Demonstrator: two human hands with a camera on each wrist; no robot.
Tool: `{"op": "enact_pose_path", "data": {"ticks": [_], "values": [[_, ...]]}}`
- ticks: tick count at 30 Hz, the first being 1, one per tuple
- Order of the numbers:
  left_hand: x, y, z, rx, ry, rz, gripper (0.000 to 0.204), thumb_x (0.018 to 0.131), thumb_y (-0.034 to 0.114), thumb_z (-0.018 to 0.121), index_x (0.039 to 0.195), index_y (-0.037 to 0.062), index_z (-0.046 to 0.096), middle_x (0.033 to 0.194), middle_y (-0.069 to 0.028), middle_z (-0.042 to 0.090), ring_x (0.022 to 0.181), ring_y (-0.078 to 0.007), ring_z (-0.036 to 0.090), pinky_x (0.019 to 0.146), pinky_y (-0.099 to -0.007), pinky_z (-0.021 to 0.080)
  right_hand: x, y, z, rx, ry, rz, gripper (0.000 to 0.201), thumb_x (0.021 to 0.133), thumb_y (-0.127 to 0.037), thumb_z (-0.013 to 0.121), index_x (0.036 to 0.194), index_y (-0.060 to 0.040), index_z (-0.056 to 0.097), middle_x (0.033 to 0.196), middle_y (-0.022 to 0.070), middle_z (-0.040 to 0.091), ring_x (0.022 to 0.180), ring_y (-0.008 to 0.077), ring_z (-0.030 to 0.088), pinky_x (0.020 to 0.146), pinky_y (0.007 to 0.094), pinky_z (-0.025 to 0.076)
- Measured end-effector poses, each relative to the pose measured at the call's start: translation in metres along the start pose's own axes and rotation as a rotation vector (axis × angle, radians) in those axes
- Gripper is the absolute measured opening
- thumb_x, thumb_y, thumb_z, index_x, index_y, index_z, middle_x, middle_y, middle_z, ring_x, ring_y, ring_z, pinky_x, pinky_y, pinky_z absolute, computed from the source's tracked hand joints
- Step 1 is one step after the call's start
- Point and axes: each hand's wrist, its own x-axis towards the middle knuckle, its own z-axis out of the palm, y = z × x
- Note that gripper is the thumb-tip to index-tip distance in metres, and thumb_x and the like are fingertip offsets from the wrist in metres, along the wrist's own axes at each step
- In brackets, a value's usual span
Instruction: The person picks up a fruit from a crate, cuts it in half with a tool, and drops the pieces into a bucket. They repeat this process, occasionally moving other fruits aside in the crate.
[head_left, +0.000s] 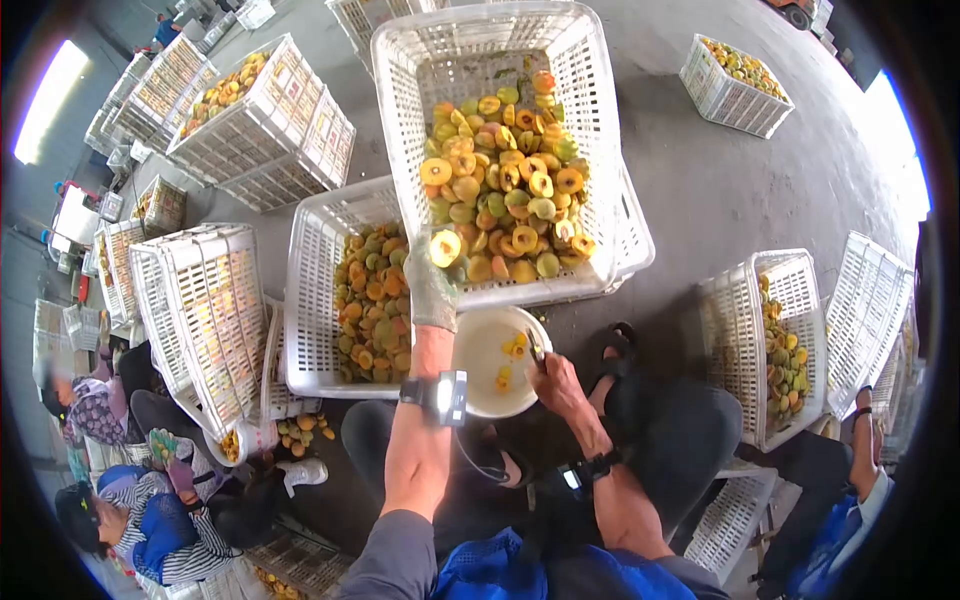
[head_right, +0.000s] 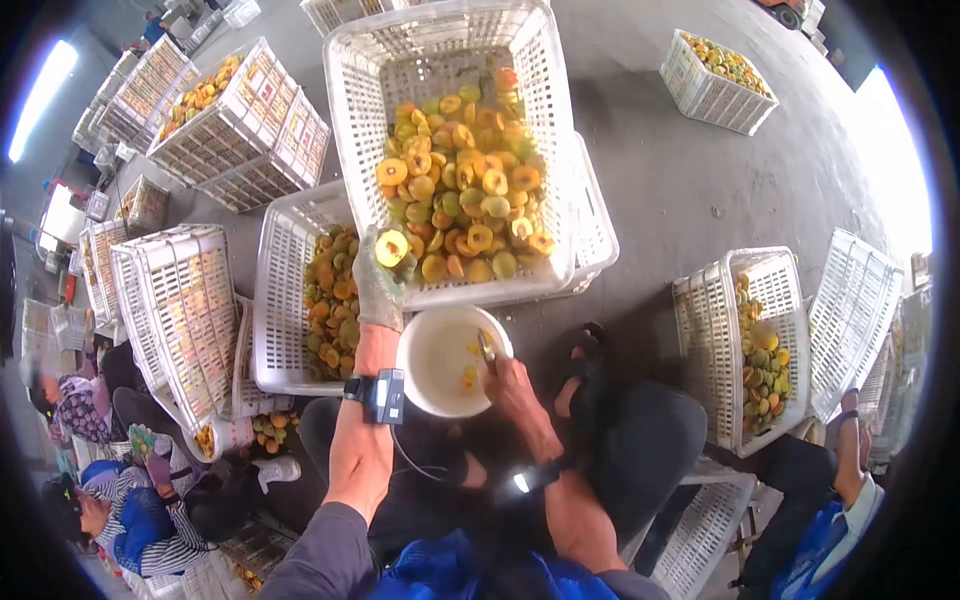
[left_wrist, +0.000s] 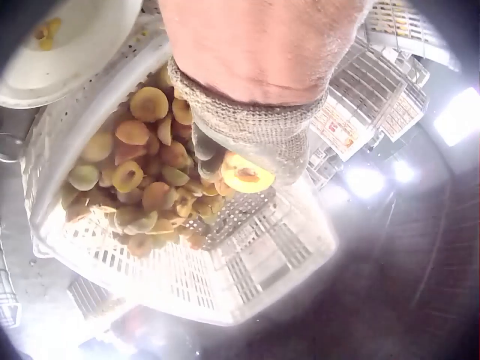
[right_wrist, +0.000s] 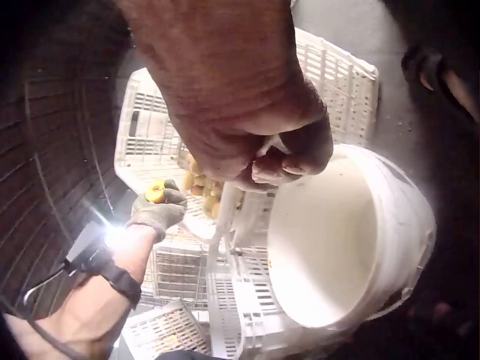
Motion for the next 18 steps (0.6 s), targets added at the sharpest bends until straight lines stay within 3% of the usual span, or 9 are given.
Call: {"op": "enact_pose_path", "data": {"ticks": [2,7,9,13,16,17,18], "values": [[-0.016,-0.006,-0.009,-0.012,-0.008,0.008,0.041,0.101,0.041,0.056,0.110,0.0030,0.068,0.085,-0.0031,0.069,0.057,-0.0146,0.062,0.047,-0.0246,0.047,0.004,-0.043,-0.019,0.013,0.007,-0.018,0.023,0.088,-0.014,0.062,0.088,0.0080,0.055,0.077,0.0317,0.062,0.074,0.0506,0.063,0.065,0.0534,0.049],[-0.058,-0.027,-0.033,0.003,0.015,0.057,0.042,0.103,0.042,0.052,0.106,0.0031,0.068,0.083,-0.0025,0.068,0.061,-0.0130,0.062,0.051,-0.0250,0.048,0.013,-0.090,-0.016,-0.180,-0.031,-0.090,0.022,0.089,-0.014,0.056,0.099,0.0052,0.055,0.082,0.0327,0.064,0.083,0.0517,0.064,0.074,0.0573,0.050],[-0.074,-0.033,-0.030,0.071,0.090,0.134,0.043,0.105,0.042,0.050,0.105,0.0032,0.067,0.083,-0.0029,0.068,0.063,-0.0121,0.061,0.053,-0.0256,0.049,0.016,-0.096,-0.008,-0.197,-0.012,-0.153,0.018,0.089,-0.013,0.053,0.098,0.0031,0.055,0.085,0.0323,0.065,0.083,0.0522,0.064,0.075,0.0583,0.050],[-0.087,-0.051,-0.049,0.100,0.022,0.121,0.041,0.106,0.042,0.051,0.109,0.0033,0.065,0.084,-0.0032,0.065,0.066,-0.0124,0.061,0.058,-0.0275,0.051,0.013,-0.106,-0.007,-0.239,0.027,-0.269,0.012,0.089,-0.005,0.051,0.092,0.0062,0.053,0.069,0.0312,0.061,0.070,0.0485,0.064,0.065,0.0572,0.049],[-0.102,-0.051,-0.045,0.171,0.065,0.082,0.040,0.104,0.036,0.054,0.095,0.0000,0.069,0.084,-0.0021,0.065,0.072,-0.0120,0.060,0.064,-0.0272,0.050,0.012,-0.096,0.002,-0.297,-0.017,-0.276,0.012,0.088,-0.004,0.050,0.091,0.0076,0.052,0.070,0.0309,0.061,0.069,0.0487,0.064,0.065,0.0567,0.049],[-0.107,-0.055,-0.039,0.218,0.121,0.245,0.041,0.104,0.035,0.055,0.088,-0.0006,0.068,0.079,-0.0012,0.063,0.070,-0.0111,0.057,0.062,-0.0280,0.049,0.011,-0.092,0.006,-0.276,-0.015,-0.277,0.012,0.088,-0.004,0.050,0.091,0.0079,0.052,0.071,0.0316,0.061,0.070,0.0484,0.064,0.066,0.0566,0.049],[-0.104,-0.060,-0.044,0.295,0.121,0.265,0.041,0.104,0.035,0.055,0.087,-0.0005,0.068,0.079,-0.0012,0.063,0.070,-0.0110,0.057,0.062,-0.0281,0.048,0.009,-0.089,0.010,-0.256,-0.014,-0.278,0.012,0.087,-0.003,0.050,0.090,0.0081,0.052,0.072,0.0323,0.061,0.071,0.0482,0.064,0.066,0.0566,0.048]]}}
